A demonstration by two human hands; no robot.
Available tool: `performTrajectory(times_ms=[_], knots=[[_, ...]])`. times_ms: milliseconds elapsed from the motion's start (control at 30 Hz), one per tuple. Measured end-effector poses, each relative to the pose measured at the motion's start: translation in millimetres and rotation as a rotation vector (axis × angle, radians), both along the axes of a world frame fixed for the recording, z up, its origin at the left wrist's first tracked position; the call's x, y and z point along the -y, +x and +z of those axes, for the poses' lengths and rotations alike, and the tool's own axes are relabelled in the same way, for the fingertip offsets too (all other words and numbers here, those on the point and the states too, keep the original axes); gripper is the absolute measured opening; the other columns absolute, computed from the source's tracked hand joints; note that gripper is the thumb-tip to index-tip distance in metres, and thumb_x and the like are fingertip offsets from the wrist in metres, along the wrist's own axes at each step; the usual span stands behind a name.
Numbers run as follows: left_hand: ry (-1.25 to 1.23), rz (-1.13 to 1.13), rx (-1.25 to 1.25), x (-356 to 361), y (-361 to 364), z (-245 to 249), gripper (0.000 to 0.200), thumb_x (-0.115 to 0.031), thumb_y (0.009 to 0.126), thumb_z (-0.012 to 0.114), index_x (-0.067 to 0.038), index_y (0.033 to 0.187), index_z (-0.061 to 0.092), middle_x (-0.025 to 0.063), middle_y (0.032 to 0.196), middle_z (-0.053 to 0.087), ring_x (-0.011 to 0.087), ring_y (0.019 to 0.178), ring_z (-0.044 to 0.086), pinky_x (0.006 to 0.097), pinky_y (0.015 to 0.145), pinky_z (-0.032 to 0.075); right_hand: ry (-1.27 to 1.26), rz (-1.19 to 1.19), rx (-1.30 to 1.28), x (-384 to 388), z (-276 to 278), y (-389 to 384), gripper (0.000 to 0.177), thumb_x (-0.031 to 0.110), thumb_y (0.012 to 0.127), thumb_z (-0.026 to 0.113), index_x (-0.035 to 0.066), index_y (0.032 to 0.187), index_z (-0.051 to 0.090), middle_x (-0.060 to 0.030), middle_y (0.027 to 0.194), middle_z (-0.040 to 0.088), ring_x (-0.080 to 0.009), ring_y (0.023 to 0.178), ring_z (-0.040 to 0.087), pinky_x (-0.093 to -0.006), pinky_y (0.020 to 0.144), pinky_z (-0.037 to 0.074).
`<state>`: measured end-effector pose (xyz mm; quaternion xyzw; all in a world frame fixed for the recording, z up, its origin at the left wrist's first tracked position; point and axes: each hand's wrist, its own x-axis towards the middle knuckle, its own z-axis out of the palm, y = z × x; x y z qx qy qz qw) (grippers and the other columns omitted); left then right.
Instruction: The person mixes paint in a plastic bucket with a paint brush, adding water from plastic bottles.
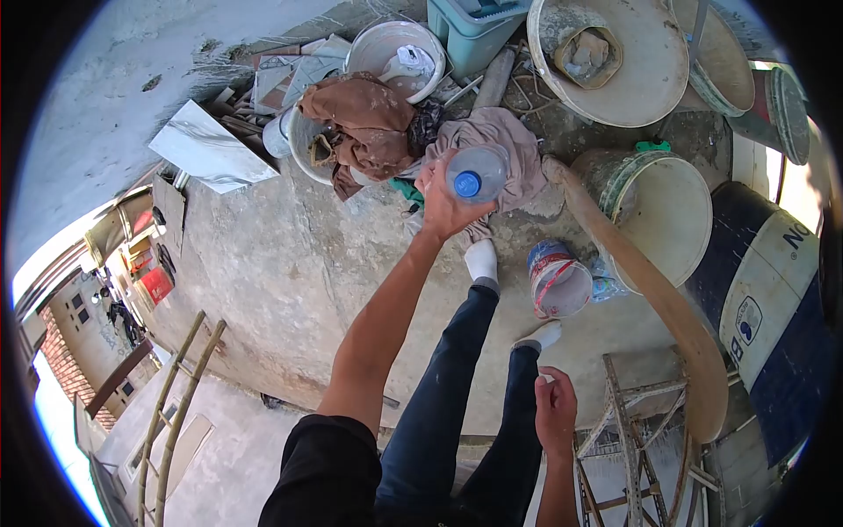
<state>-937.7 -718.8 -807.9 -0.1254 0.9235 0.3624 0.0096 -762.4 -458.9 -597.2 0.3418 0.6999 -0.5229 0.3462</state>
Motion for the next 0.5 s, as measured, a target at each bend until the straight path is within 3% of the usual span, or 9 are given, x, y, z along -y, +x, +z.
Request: performTrajectory(times_ms=[167,233,267,367,400,500], knots=[[0.099,-0.402,0.060,-37,77,64,0.098,-0.042,0.045,0.087,-0.016,0.131,0.049,0.0105,0.120,0.058,0.0337,0.120,0.043,0.0521,0.105,0.021,0.146,0.221,-0.396,7,33,-51,0.021,0.018,0.087,0.074,0.002,0.090,0.060,0.0005,0.064,0.048,-0.0068,0.056,0.041,-0.0256,0.051,0.036],[0.031,-0.525,0.117,-56,102,92,0.097,-0.044,0.046,0.086,-0.016,0.131,0.049,0.0096,0.118,0.060,0.0335,0.119,0.044,0.0535,0.104,0.021,0.261,0.315,-0.557,0,34,-54,0.026,0.018,0.083,0.078,0.003,0.082,0.057,-0.0018,0.063,0.048,-0.0098,0.055,0.042,-0.0274,0.051,0.039],[0.005,-0.594,0.140,-71,114,104,0.097,-0.045,0.047,0.085,-0.015,0.131,0.050,0.0092,0.118,0.061,0.0334,0.119,0.045,0.0541,0.104,0.022,0.324,0.393,-0.614,-5,36,-53,0.033,0.025,0.080,0.080,0.004,0.077,0.055,-0.0037,0.061,0.050,-0.0157,0.050,0.045,-0.0300,0.049,0.041],[-0.012,-0.723,0.243,-109,155,124,0.095,-0.047,0.047,0.085,-0.016,0.131,0.052,0.0086,0.119,0.062,0.0326,0.117,0.046,0.0555,0.103,0.021,0.434,0.555,-0.581,-32,37,-30,0.039,0.037,0.082,0.077,0.006,0.073,0.054,-0.0037,0.060,0.053,-0.0196,0.048,0.051,-0.0336,0.049,0.044],[-0.019,-0.761,0.264,-121,166,128,0.096,-0.047,0.047,0.085,-0.016,0.131,0.052,0.0087,0.118,0.062,0.0325,0.116,0.046,0.0555,0.103,0.021,0.476,0.622,-0.494,-45,33,-18,0.044,0.046,0.083,0.072,0.008,0.072,0.055,-0.0053,0.060,0.057,-0.0243,0.052,0.059,-0.0379,0.050,0.047],[-0.067,-0.851,0.317,-150,194,141,0.097,-0.047,0.047,0.085,-0.015,0.132,0.051,0.0087,0.115,0.064,0.0313,0.114,0.048,0.0547,0.102,0.023,0.537,0.704,-0.505,-80,27,14,0.045,0.047,0.084,0.070,0.008,0.071,0.054,-0.0076,0.060,0.059,-0.0281,0.055,0.063,-0.0402,0.052,0.049]])
